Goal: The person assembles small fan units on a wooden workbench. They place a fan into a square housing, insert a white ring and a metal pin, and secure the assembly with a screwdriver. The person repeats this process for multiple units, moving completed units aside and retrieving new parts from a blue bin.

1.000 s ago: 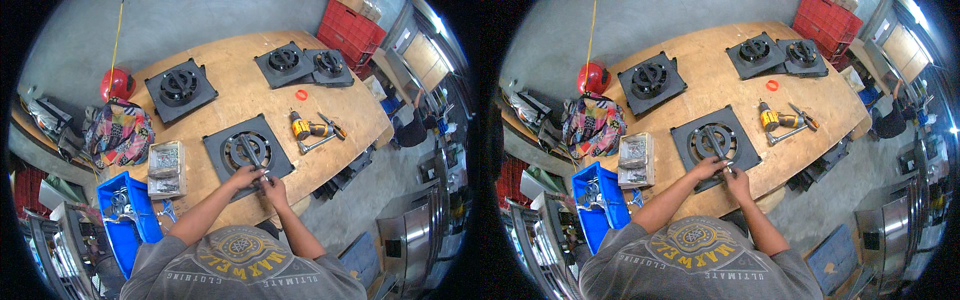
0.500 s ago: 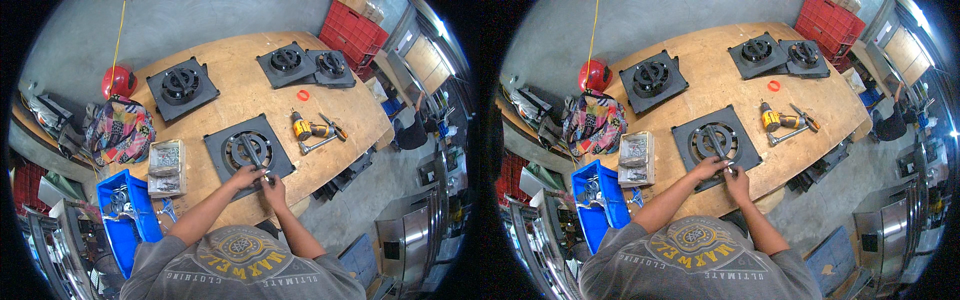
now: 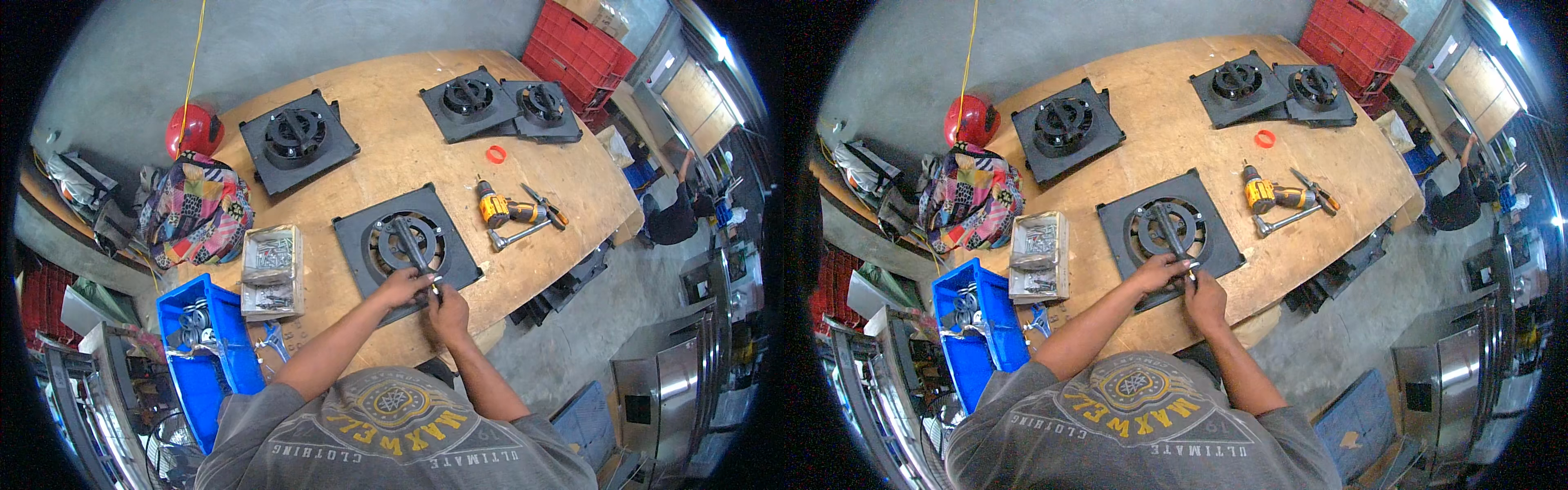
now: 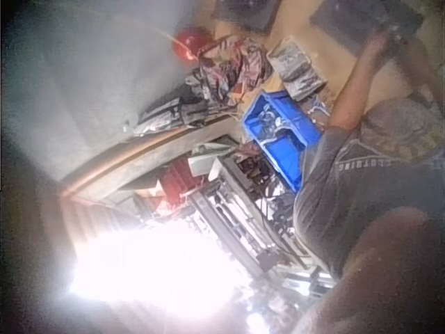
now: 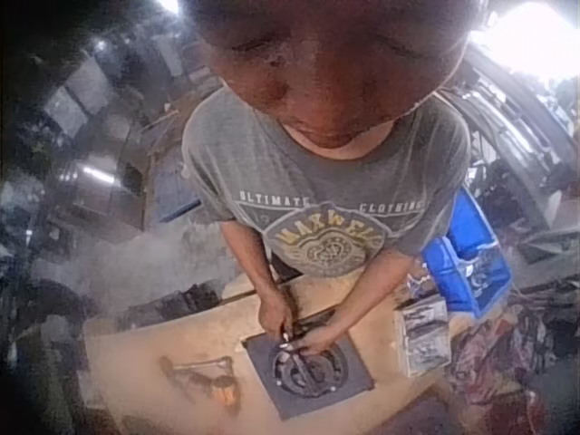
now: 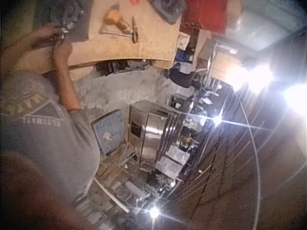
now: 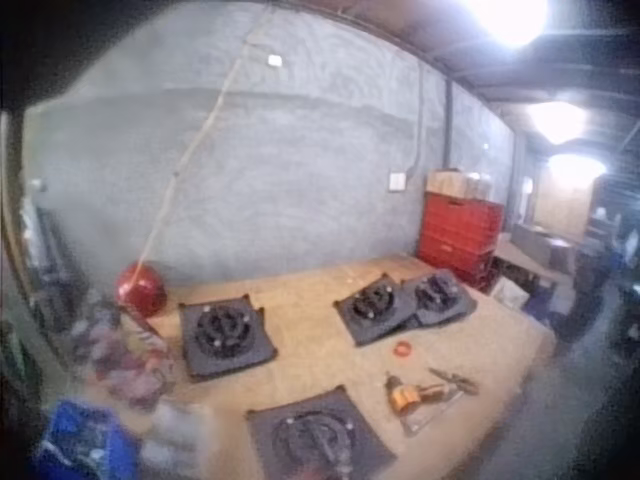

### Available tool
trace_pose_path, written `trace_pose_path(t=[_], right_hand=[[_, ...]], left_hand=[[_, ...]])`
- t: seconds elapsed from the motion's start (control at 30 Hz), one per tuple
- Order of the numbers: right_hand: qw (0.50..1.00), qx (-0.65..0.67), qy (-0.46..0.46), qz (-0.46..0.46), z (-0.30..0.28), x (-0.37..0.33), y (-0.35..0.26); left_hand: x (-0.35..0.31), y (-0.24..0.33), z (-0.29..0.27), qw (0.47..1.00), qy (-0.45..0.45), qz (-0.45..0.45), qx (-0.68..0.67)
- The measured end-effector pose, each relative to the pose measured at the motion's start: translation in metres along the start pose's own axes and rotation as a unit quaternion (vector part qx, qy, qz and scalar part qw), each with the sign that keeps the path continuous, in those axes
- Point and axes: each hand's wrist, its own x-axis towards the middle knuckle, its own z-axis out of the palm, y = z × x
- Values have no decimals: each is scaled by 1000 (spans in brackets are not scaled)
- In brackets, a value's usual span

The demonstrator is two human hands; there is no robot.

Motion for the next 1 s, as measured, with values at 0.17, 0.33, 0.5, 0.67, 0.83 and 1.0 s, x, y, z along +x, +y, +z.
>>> trace_pose_path(t=[0.17, 0.33, 0.5, 0.67, 0.83, 1.0], right_hand=[[997, 45, -25, 60, 10, 4, 7], [860, 418, -79, 282, 25, 7, 19], [990, 122, 23, 72, 22, -3, 17], [959, 232, -27, 159, 20, 4, 11], [997, 62, 28, 24, 16, 2, 10], [997, 55, -24, 41, 9, 3, 7]], left_hand=[[-3, 4, -1, 1000, -1, 6, 24], [0, 2, -1, 999, 0, -14, 30], [2, -1, -2, 1000, -6, -12, 19], [1, 0, -2, 999, 1, -7, 46], [2, 0, -4, 997, 0, 1, 77], [3, 0, -3, 997, 5, -2, 71]])
